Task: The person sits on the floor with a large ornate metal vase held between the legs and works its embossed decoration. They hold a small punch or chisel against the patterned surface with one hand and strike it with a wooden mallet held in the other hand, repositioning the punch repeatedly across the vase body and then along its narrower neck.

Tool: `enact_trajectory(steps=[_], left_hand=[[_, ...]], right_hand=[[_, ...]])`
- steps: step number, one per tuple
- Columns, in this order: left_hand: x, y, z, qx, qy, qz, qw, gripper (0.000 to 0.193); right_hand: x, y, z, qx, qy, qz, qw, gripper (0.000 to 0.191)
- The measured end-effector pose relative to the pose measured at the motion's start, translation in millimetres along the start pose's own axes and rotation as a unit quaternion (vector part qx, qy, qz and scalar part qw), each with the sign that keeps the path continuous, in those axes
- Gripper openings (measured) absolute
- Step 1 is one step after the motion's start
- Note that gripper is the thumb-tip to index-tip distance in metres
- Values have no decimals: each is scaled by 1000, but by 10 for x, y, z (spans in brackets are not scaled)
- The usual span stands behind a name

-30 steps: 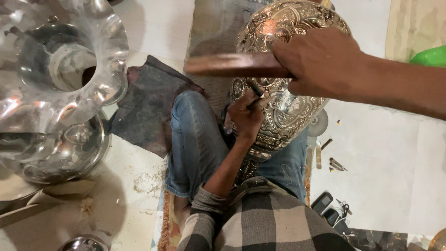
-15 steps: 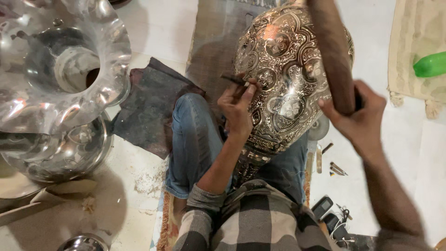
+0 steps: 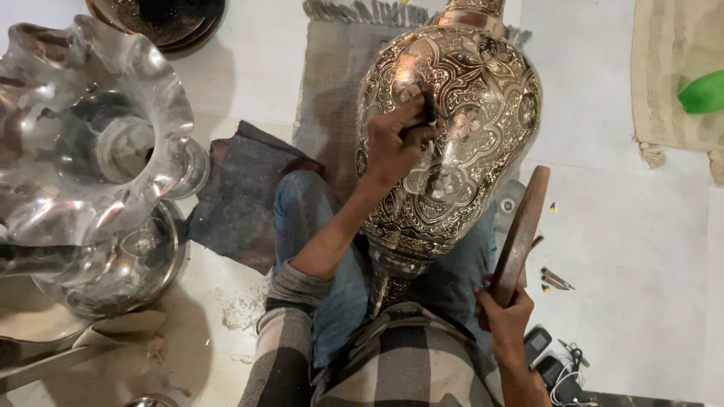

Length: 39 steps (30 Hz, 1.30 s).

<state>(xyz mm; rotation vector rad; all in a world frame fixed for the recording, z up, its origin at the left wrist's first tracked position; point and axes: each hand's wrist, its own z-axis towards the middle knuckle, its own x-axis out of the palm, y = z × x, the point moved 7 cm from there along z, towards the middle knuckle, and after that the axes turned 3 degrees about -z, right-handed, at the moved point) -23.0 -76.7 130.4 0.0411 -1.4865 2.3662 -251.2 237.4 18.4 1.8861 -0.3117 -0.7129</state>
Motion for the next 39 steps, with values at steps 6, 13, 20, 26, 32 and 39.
enact_trajectory(steps=[6,13,20,26,32,39], left_hand=[[16,13,134,28,49,62,996,36],[8,77,114,-25,48,80,995,41],[17,210,158,14,69,39,997,51],[-16,240,149,-22,23,98,995,49],[-13,114,144,-27,4,109,994,48],[-10,153,67,-60,-37,56,996,50]], right_hand=[[18,801,466,-100,20,-111,989,34],[90,2050,939,-269,43,-312,910,41],[333,3233,974,-363,150,-311,865,37],[627,3814,934,-398,112,-620,666,28],[876,3918,969,-402,144,-618,660,28],[1065,3938,993,-432,154,-586,668,33]])
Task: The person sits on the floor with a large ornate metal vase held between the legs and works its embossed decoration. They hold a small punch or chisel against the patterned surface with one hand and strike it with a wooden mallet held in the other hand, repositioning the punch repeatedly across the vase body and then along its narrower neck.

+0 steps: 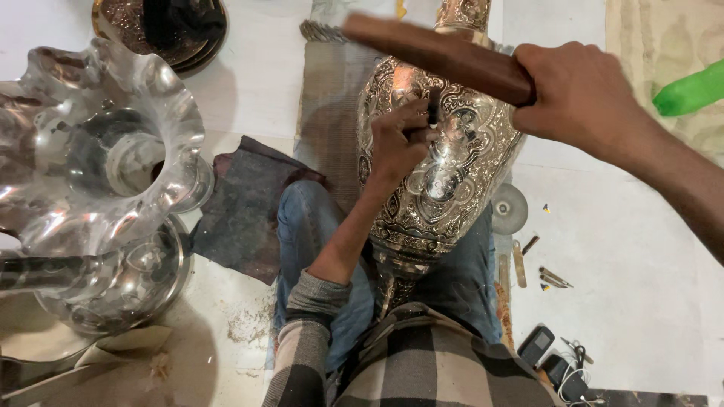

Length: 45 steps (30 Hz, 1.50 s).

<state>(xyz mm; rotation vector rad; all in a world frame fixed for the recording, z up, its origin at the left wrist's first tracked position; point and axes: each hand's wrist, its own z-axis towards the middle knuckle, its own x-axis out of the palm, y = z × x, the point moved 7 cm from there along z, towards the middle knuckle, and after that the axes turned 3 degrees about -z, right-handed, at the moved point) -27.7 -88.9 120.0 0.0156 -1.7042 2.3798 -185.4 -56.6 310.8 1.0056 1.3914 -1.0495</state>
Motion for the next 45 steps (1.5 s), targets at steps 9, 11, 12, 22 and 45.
enact_trajectory(steps=[9,11,12,22,45], left_hand=[[18,-4,-94,13,-23,-25,999,40],[-12,-21,-107,18,-61,-8,998,41],[-32,-20,-136,13,-79,2,997,43],[9,-38,-189,20,-65,6,998,27],[-16,14,-357,7,-146,-14,989,30]], right_hand=[[-23,121,119,-8,52,-48,997,35],[-86,177,156,-19,44,-70,996,35],[-126,217,160,-19,16,-37,999,35],[-42,337,160,-43,66,-114,990,42],[-46,523,270,-48,74,-106,990,39]])
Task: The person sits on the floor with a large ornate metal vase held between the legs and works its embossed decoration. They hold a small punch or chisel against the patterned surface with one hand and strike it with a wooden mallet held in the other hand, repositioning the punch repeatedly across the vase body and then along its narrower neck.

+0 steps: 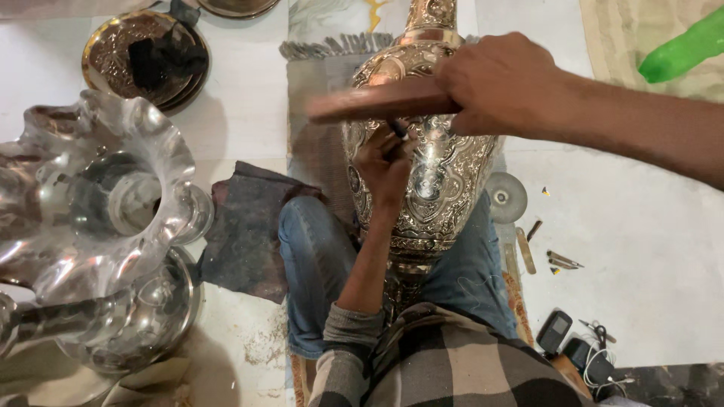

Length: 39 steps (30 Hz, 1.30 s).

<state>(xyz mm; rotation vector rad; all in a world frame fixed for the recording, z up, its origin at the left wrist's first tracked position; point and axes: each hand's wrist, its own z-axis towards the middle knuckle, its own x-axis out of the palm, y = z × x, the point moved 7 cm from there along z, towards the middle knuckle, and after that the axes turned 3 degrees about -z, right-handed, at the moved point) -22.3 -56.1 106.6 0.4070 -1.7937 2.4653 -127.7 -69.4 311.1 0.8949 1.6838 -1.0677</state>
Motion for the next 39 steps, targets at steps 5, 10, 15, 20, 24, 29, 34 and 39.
enact_trajectory(steps=[5,10,15,20,24,29,34,39], left_hand=[[-46,49,-47,-31,-52,-60,996,31],[-73,-4,-71,-21,-33,18,999,24],[-60,58,-107,-49,-51,-16,997,27],[-37,55,-126,-47,-56,-84,994,34],[-29,-69,-132,7,-38,-65,997,28],[-54,-42,-177,-24,-91,-25,995,30],[1,105,-240,-57,-73,-159,983,28],[-55,122,-246,6,-103,-9,995,25]], right_hand=[[-141,93,-2,-29,-78,16,996,43],[-193,142,-4,-21,-65,-4,998,46],[-126,205,-32,-38,-14,1,999,36],[-81,199,-21,-52,-11,-22,998,38],[-28,115,-3,-14,45,-40,998,29],[-151,199,-27,-51,-33,-10,998,38],[-157,340,-63,-80,-85,-56,991,44],[-73,292,47,-28,3,-33,999,33]])
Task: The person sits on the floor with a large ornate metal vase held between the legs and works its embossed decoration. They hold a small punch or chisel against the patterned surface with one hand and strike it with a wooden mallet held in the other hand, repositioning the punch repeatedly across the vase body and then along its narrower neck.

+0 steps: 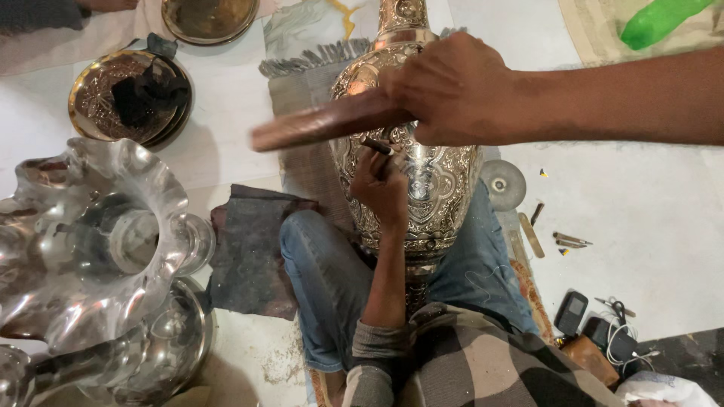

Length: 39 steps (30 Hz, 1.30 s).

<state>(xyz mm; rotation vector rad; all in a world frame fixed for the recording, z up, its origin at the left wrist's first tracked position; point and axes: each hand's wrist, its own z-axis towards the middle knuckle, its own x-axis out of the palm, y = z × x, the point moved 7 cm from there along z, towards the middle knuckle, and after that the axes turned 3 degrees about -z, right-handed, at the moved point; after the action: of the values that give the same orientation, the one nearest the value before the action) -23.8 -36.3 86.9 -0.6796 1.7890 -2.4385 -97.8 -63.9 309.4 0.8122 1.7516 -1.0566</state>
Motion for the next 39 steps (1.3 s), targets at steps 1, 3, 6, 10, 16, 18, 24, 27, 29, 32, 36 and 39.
enact_trajectory(steps=[1,3,6,10,16,18,24,27,29,32,36,39], left_hand=[[-1,40,-16,-22,-5,-45,999,26],[25,97,-43,-63,-17,-137,988,29],[43,40,-51,-47,0,-131,990,31],[48,-51,-54,-23,12,-108,994,28],[33,-104,-63,-7,16,-42,999,26],[37,-49,-63,-45,19,-55,997,25],[82,23,-61,-81,43,-149,985,22],[51,-53,-53,-5,27,-31,999,26],[50,-34,-49,-15,26,18,999,23],[50,-43,-29,-29,46,-37,998,28],[-41,24,65,-138,3,-200,970,27],[-59,-47,258,-113,8,-254,961,31]], right_hand=[[-86,-3,-13,-7,-54,30,998,39],[77,-65,7,23,86,-38,995,25],[-42,-16,-5,-11,4,-20,1000,31],[163,-52,-68,30,138,-71,987,23],[72,33,-72,-4,79,-41,996,21],[-31,54,-48,-15,13,15,1000,29],[34,84,-32,-27,46,-44,998,37],[-44,91,-45,-21,-9,10,1000,40],[-14,78,-47,-10,19,9,1000,36],[69,0,-68,17,75,-11,997,28],[76,-189,-176,41,-31,178,983,36],[272,-306,-330,38,-73,355,931,39]])
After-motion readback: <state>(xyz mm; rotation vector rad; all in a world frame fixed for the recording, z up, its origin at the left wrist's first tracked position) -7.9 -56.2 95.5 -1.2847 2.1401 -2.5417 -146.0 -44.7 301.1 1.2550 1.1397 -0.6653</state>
